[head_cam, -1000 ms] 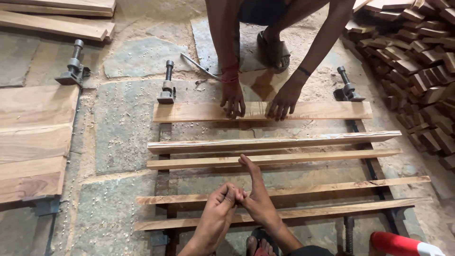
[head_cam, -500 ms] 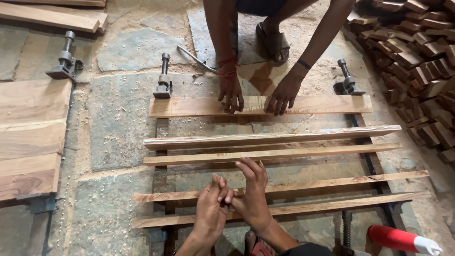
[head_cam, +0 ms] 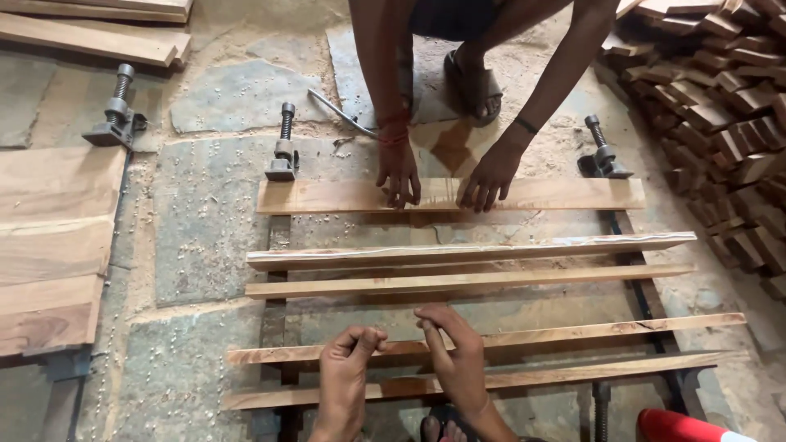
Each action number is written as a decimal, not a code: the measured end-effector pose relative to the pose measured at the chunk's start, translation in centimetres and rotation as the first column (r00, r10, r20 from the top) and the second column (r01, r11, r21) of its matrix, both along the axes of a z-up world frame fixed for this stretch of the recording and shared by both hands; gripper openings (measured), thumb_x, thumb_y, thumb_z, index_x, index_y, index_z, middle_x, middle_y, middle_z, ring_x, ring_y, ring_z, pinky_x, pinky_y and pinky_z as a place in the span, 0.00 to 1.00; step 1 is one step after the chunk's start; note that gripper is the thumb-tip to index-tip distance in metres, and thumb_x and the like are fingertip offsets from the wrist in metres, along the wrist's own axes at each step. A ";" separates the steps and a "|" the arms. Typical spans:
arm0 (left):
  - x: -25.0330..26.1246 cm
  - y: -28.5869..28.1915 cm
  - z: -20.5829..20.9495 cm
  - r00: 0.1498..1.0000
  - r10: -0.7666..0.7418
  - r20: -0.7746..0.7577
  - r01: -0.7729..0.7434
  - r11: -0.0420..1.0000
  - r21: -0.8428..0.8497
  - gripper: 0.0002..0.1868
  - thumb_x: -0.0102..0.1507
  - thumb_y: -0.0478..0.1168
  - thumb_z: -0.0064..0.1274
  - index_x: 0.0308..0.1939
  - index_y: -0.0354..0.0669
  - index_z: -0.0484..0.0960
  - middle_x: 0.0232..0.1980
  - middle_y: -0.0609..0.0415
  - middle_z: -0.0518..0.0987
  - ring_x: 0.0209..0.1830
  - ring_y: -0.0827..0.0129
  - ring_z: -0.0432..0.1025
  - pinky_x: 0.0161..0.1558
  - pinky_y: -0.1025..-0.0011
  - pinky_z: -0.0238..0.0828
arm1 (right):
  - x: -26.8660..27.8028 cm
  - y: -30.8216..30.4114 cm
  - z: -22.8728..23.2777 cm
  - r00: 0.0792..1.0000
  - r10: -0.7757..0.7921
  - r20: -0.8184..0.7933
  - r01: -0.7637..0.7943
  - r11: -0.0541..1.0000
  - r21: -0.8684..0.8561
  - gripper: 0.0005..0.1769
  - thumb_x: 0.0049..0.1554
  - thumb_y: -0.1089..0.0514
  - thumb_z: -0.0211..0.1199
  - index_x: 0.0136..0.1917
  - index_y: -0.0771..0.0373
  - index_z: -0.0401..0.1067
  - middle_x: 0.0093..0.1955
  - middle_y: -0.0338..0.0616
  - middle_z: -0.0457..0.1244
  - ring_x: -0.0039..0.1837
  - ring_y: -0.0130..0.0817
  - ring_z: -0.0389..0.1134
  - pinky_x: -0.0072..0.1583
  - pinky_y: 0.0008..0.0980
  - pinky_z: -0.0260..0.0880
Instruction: The person applies adhesive along the edges of wooden slats to glue them together into larger panels.
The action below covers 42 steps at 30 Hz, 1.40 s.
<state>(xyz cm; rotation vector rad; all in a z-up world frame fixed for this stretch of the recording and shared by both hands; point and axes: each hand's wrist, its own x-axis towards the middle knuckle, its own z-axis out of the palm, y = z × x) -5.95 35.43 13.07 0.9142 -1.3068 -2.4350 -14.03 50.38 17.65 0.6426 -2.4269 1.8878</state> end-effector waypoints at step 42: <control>-0.3 -0.4 -1.9 0.981 -0.189 -0.052 0.167 0.944 -0.284 0.17 0.70 0.46 0.52 0.33 0.37 0.75 0.27 0.58 0.71 0.27 0.79 0.64 0.31 0.77 0.64 | 0.7 -0.1 -7.1 0.688 0.357 0.632 -0.173 0.926 -0.335 0.11 0.61 0.61 0.60 0.48 0.71 0.78 0.34 0.43 0.71 0.34 0.28 0.72 0.37 0.29 0.75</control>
